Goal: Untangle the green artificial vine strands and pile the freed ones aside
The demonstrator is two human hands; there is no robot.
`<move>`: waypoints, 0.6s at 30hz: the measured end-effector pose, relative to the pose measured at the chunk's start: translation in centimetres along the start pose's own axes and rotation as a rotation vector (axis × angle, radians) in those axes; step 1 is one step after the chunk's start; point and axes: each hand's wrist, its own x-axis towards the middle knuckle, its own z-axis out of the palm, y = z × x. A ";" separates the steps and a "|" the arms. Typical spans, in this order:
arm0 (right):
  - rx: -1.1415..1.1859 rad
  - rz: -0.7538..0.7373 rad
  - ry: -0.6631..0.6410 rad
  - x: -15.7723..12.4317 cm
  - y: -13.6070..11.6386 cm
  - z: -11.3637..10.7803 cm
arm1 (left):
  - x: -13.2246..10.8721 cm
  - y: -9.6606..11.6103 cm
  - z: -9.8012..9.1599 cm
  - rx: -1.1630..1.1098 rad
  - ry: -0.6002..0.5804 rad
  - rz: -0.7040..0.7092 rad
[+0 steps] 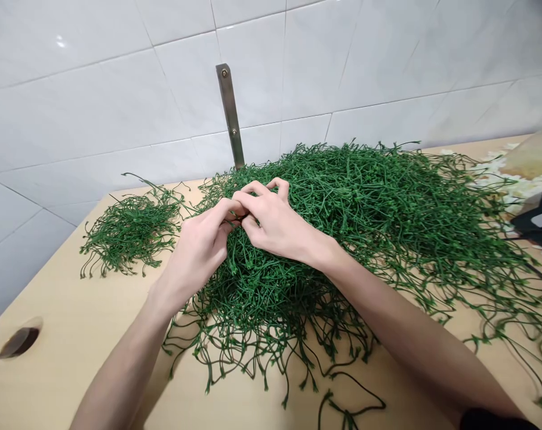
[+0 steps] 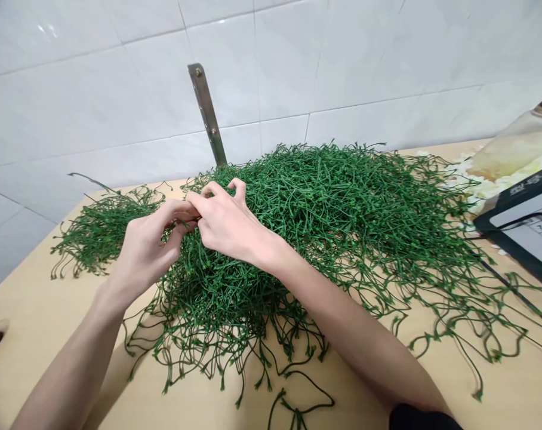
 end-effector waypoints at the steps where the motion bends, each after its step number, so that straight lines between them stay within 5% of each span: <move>1: 0.009 -0.006 -0.006 0.0 0.1 0.0 | 0.0 0.0 0.0 -0.002 -0.001 -0.006; 10: 0.094 -0.007 0.055 -0.2 1.3 -0.4 | 0.3 -0.5 -1.1 0.019 0.044 -0.112; 18: 0.152 0.192 0.120 0.1 1.2 -1.6 | 0.3 -0.4 -1.0 -0.014 0.151 -0.217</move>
